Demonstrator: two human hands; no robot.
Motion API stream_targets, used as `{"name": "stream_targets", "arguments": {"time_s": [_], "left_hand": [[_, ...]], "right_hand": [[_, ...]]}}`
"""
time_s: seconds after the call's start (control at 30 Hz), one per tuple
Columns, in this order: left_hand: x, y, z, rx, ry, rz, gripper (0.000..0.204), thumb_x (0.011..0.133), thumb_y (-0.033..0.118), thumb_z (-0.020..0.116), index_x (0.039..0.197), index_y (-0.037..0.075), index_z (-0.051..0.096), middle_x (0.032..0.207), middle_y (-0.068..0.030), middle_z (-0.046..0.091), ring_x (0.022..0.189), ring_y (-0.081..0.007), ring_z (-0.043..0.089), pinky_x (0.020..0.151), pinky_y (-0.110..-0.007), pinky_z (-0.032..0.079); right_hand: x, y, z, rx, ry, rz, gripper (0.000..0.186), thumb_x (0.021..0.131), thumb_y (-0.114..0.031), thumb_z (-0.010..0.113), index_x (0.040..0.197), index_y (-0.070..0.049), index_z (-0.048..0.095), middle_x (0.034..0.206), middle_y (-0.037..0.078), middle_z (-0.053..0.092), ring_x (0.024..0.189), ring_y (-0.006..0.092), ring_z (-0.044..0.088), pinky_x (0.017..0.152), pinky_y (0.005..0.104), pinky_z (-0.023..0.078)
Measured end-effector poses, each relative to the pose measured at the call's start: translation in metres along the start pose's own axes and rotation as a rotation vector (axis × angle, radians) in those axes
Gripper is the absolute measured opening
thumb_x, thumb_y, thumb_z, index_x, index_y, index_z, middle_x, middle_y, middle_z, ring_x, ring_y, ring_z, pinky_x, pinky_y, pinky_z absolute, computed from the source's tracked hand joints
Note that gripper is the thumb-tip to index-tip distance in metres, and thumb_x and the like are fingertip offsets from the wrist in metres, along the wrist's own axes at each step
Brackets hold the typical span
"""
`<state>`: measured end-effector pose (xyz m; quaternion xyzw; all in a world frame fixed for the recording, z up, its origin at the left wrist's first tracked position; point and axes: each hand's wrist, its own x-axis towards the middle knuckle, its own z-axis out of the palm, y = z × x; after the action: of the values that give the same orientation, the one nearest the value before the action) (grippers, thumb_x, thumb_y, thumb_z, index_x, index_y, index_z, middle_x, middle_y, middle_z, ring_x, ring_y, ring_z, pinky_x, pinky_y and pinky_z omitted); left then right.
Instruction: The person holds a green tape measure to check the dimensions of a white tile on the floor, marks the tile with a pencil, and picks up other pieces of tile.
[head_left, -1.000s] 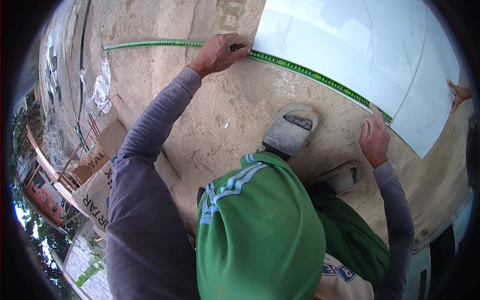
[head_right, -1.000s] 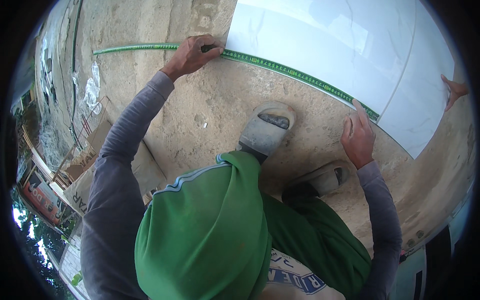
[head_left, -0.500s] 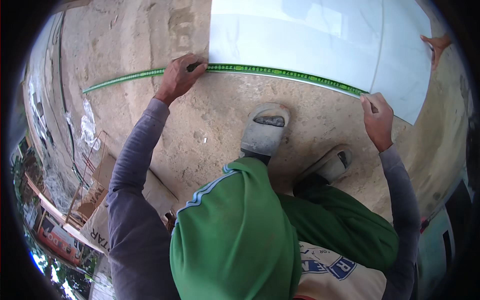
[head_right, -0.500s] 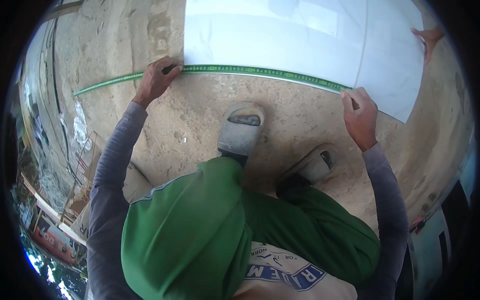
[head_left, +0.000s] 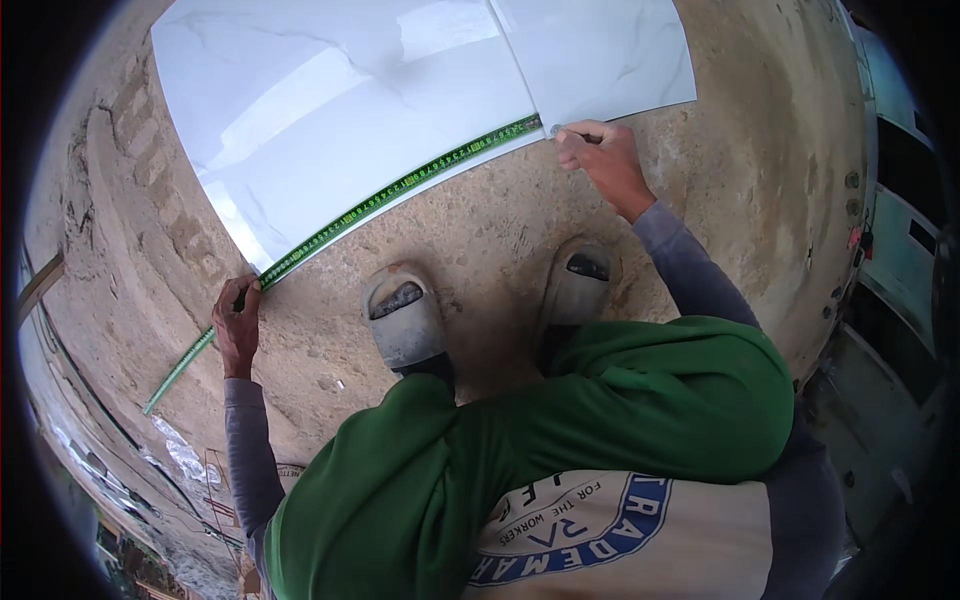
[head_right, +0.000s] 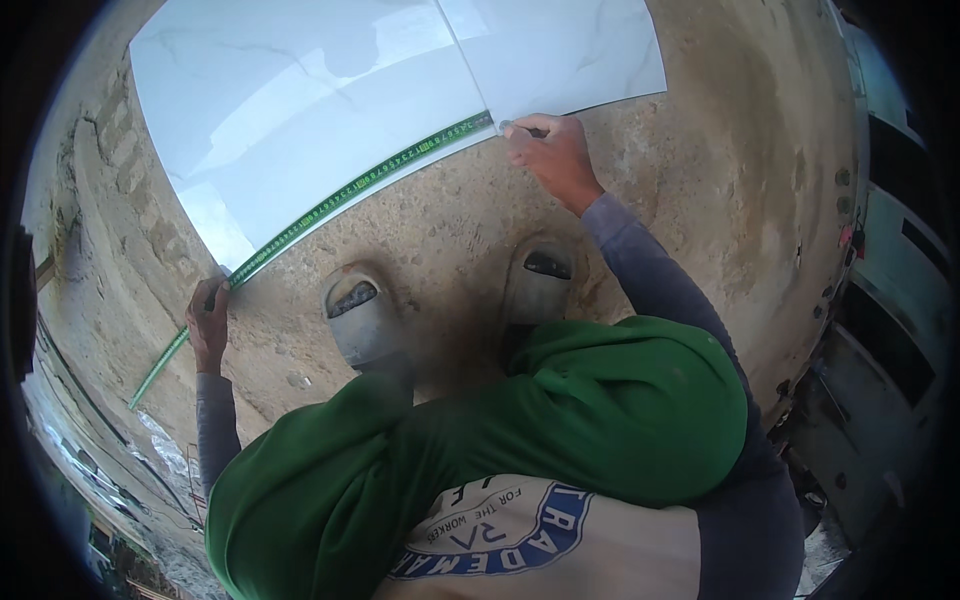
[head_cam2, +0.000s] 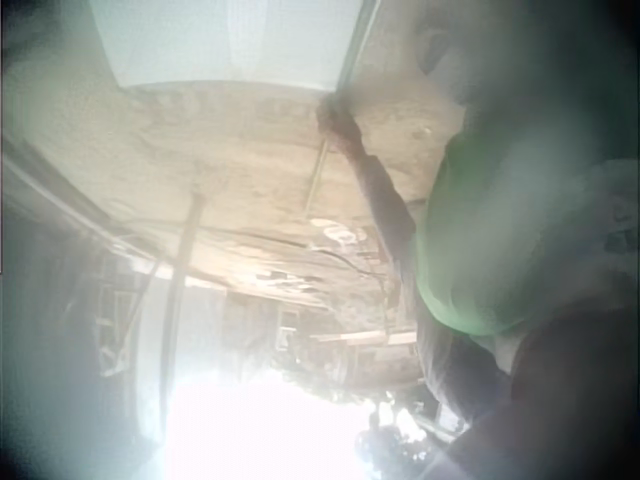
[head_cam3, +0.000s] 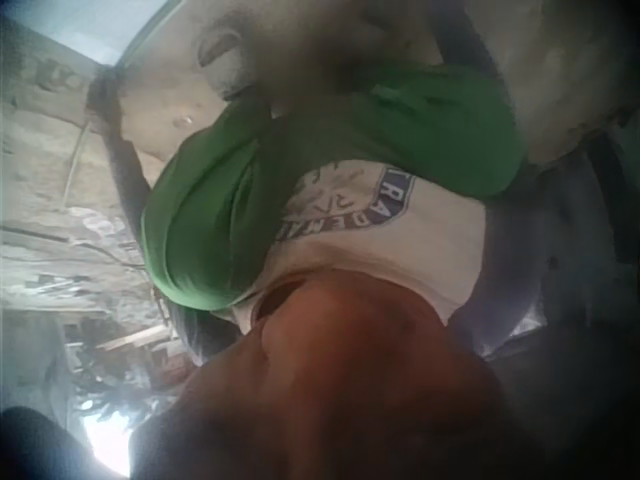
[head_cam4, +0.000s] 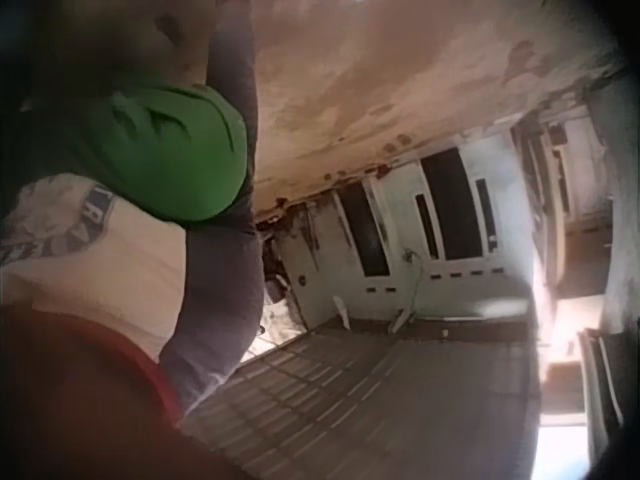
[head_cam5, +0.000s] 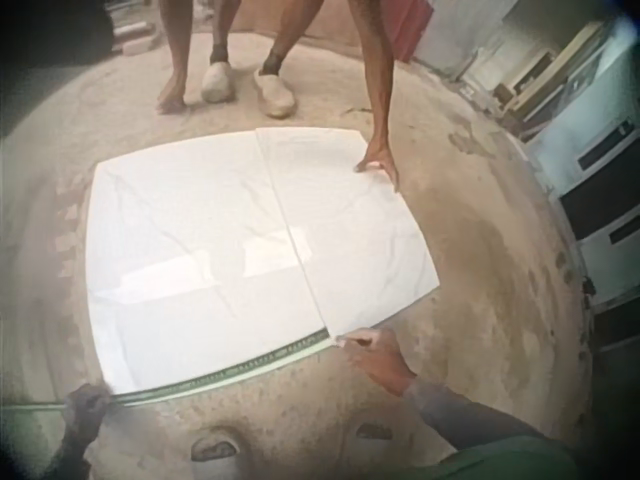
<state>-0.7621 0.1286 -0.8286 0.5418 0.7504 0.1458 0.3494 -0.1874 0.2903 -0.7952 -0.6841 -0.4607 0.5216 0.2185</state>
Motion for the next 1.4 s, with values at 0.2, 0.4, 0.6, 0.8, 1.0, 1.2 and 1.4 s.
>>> {"name": "stream_targets", "arguments": {"time_s": [0.2,0.4,0.6,0.8,1.0,1.2,1.4], "left_hand": [[0.002,-0.007,0.000,-0.016,0.012,0.044,0.016,0.100,0.013,0.070,0.109,0.000,0.074,0.097,-0.0085,0.072,0.088,-0.0183,0.065,0.081,-0.034,0.052],[0.001,-0.004,0.000,0.013,-0.010,0.010,0.016,0.101,0.012,0.070,0.109,-0.001,0.074,0.097,-0.0086,0.071,0.087,-0.0180,0.065,0.080,-0.033,0.052],[0.007,-0.009,-0.001,-0.053,-0.024,0.032,0.015,0.100,0.010,0.070,0.109,0.000,0.074,0.097,-0.0095,0.072,0.086,-0.0184,0.066,0.080,-0.033,0.052],[0.005,-0.009,-0.004,-0.004,-0.018,0.034,0.014,0.099,0.010,0.071,0.106,0.000,0.074,0.097,-0.0103,0.073,0.086,-0.0193,0.067,0.078,-0.034,0.052],[0.005,-0.003,-0.004,-0.019,-0.003,0.078,0.013,0.098,0.010,0.071,0.105,0.000,0.073,0.090,-0.0107,0.069,0.078,-0.0203,0.063,0.072,-0.035,0.050],[0.008,0.001,-0.003,0.008,-0.018,0.079,0.012,0.098,0.011,0.071,0.104,0.001,0.073,0.089,-0.0104,0.067,0.076,-0.0205,0.061,0.071,-0.036,0.049],[0.010,-0.004,-0.006,-0.010,-0.065,0.037,0.014,0.099,0.012,0.070,0.107,0.001,0.074,0.090,-0.0096,0.068,0.080,-0.0196,0.064,0.074,-0.035,0.050]], "right_hand": [[0.002,-0.001,-0.003,0.048,0.077,0.056,0.033,0.096,-0.021,0.077,0.111,0.008,0.077,0.089,0.008,0.073,0.078,0.0133,0.069,0.071,0.0294,0.060],[0.016,-0.006,0.000,-0.016,0.012,0.013,0.033,0.098,-0.024,0.076,0.109,0.007,0.076,0.086,0.006,0.072,0.075,0.0112,0.066,0.069,0.0278,0.057],[0.025,-0.007,-0.005,-0.258,0.071,-0.151,0.030,0.097,-0.024,0.075,0.104,0.006,0.077,0.079,0.006,0.073,0.070,0.0110,0.065,0.065,0.0308,0.053],[0.045,-0.019,-0.016,-0.631,0.226,-0.441,0.019,0.097,-0.018,0.069,0.099,0.000,0.076,0.094,0.012,0.074,0.081,0.0278,0.071,0.077,0.0403,0.056],[0.072,-0.057,0.008,-0.893,-0.070,-0.888,0.009,0.097,-0.008,0.062,0.103,-0.005,0.067,0.105,0.008,0.068,0.108,0.0270,0.065,0.093,0.0448,0.055],[0.099,-0.044,0.008,-1.219,-0.192,-1.062,0.015,0.089,-0.003,0.063,0.104,-0.007,0.063,0.113,0.002,0.064,0.112,0.0228,0.060,0.100,0.0395,0.052],[0.101,-0.037,0.004,-1.245,-0.177,-1.144,0.019,0.088,0.002,0.061,0.105,-0.007,0.062,0.114,0.001,0.063,0.110,0.0220,0.060,0.100,0.0395,0.052]]}}
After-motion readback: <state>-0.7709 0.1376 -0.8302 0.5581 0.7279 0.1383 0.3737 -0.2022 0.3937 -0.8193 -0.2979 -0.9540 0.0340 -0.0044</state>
